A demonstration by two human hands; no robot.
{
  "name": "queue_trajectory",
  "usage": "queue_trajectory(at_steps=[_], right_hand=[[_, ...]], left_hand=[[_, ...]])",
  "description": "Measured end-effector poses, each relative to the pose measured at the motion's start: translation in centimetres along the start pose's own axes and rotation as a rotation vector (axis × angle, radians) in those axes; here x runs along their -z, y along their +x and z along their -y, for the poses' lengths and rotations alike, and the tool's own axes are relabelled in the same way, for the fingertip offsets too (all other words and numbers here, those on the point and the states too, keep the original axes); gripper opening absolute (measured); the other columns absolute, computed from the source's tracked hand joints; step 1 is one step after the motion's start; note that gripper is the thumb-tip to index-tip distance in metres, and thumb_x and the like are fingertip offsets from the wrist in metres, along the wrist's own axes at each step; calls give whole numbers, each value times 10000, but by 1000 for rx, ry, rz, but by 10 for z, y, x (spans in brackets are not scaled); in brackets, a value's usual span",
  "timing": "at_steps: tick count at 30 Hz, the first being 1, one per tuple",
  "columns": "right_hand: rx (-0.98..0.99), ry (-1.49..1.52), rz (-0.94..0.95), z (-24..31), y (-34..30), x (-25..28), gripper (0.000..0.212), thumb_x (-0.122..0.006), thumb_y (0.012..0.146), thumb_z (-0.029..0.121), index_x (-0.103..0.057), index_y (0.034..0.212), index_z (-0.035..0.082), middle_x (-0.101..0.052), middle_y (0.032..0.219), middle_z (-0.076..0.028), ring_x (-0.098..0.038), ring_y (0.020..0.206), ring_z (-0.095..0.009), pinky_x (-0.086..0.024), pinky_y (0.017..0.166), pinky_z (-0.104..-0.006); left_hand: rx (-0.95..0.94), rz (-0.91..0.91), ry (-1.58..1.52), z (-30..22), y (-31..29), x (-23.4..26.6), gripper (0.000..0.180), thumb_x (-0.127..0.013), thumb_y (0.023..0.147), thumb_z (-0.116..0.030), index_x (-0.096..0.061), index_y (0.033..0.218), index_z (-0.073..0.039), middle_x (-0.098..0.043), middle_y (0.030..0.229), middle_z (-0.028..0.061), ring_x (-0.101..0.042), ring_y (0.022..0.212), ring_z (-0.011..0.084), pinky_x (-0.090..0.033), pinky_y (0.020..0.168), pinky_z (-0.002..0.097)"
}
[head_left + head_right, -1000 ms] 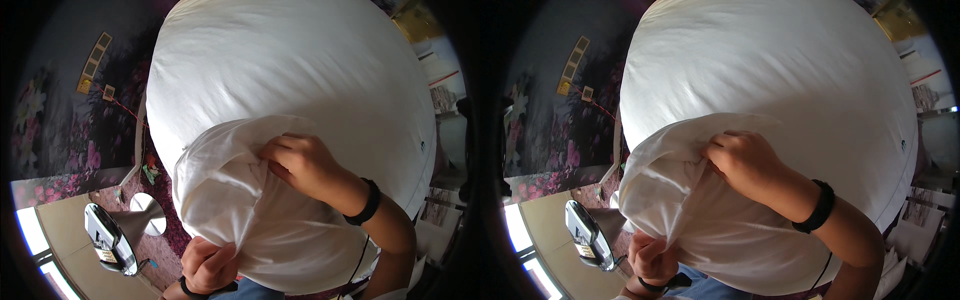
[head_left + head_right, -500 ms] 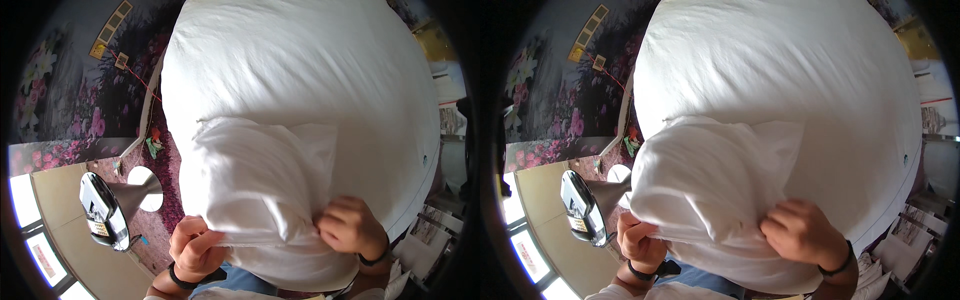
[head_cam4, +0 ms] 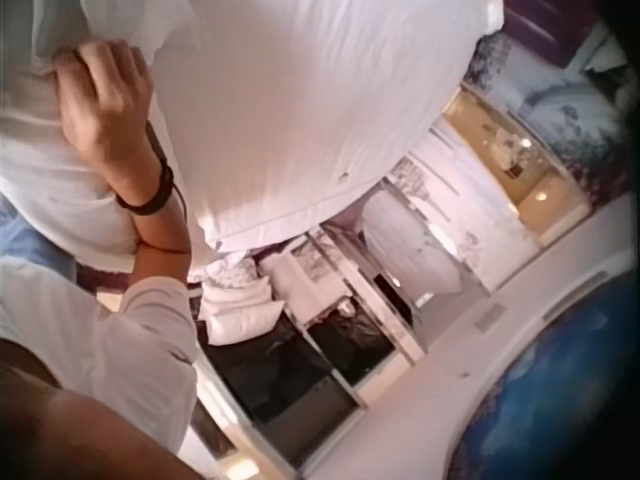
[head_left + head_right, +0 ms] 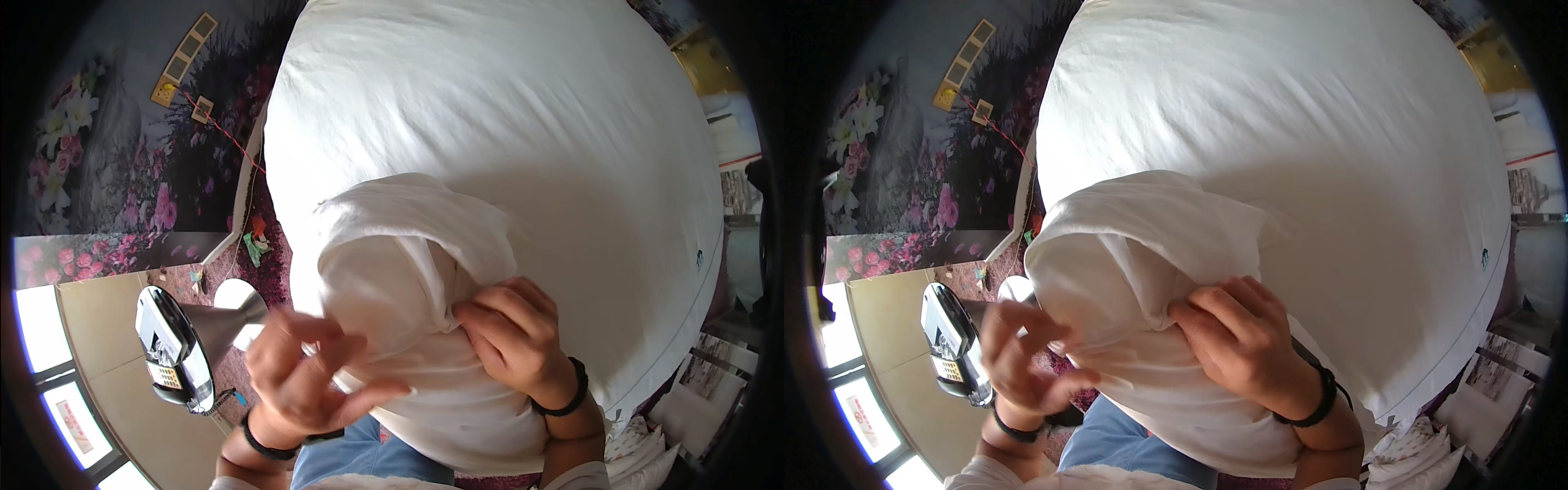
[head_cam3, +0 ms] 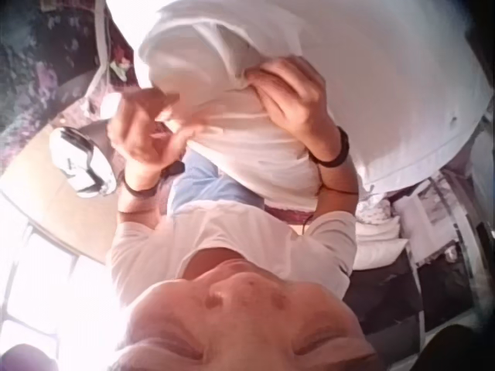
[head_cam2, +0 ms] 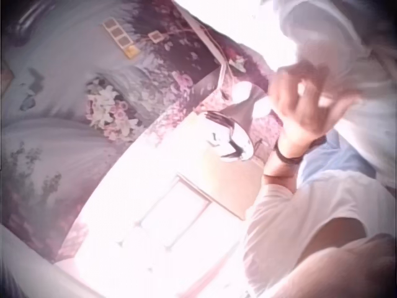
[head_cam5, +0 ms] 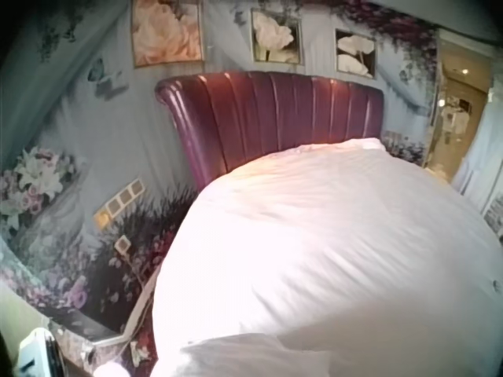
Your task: The person puts a white pillow into a white pillowcase. They pull the case over the pillow, smooth the fabric, and tuck the edges to fit the pillow inside.
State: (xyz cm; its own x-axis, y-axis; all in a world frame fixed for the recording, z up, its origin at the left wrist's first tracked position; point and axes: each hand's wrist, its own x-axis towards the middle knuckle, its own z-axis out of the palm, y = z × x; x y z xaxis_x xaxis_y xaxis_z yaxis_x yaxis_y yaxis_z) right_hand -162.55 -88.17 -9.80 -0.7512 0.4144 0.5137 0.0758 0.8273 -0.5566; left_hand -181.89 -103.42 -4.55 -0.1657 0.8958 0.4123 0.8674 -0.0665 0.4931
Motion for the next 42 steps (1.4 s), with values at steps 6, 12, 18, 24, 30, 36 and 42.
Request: queue_trajectory(at_steps=[6,12,18,24,30,36,42], right_hand=[[-22,5,44,6,-2,5,267,-728,646,-30,-666,904,7,-564,805,-66,-571,656,-233,-495,588,-364],[-64,-13,97,11,-2,7,254,-690,630,-58,-641,868,15,-563,806,-72,-575,672,-246,-495,594,-356],[-36,111,80,6,6,12,204,-634,645,-38,-598,837,20,-659,928,-99,-652,817,-298,-520,712,-392],[-222,249,76,2,1,13,165,-674,706,12,-618,860,37,-699,1029,-137,-677,857,-288,-505,742,-367],[-80,36,109,-1,7,12,227,-707,743,-3,-696,964,49,-676,869,-38,-607,738,-229,-474,737,-338],[-108,74,57,1,8,20,104,-698,743,20,-679,839,58,-675,864,-57,-613,847,-257,-470,760,-362],[-111,267,321,2,11,38,46,-688,785,84,-652,794,57,-657,741,-37,-618,710,-228,-471,781,-398]], left_hand=[[7,298,276,-11,103,-15,408,-826,632,-170,-659,987,-57,-624,980,99,-614,881,293,-493,763,400],[-21,-31,316,35,111,-42,64,-641,837,-107,-637,797,-58,-615,703,73,-547,508,204,-430,455,307],[1115,-263,-1474,105,54,-25,272,-528,980,-201,-498,746,-64,-431,646,-9,-407,530,91,-299,468,259],[184,-140,-225,55,-3,-21,468,-833,724,-234,-658,1089,3,-616,995,114,-602,911,222,-483,782,339],[94,-122,-100,49,-13,-28,318,-811,656,-75,-709,957,-64,-615,861,47,-596,757,232,-458,660,331],[79,-13,-393,31,-25,-7,227,-728,627,33,-670,826,-59,-619,818,48,-620,670,216,-471,578,335],[109,207,-303,24,-30,2,221,-755,681,-87,-649,874,-68,-636,877,48,-636,713,225,-516,655,345]])
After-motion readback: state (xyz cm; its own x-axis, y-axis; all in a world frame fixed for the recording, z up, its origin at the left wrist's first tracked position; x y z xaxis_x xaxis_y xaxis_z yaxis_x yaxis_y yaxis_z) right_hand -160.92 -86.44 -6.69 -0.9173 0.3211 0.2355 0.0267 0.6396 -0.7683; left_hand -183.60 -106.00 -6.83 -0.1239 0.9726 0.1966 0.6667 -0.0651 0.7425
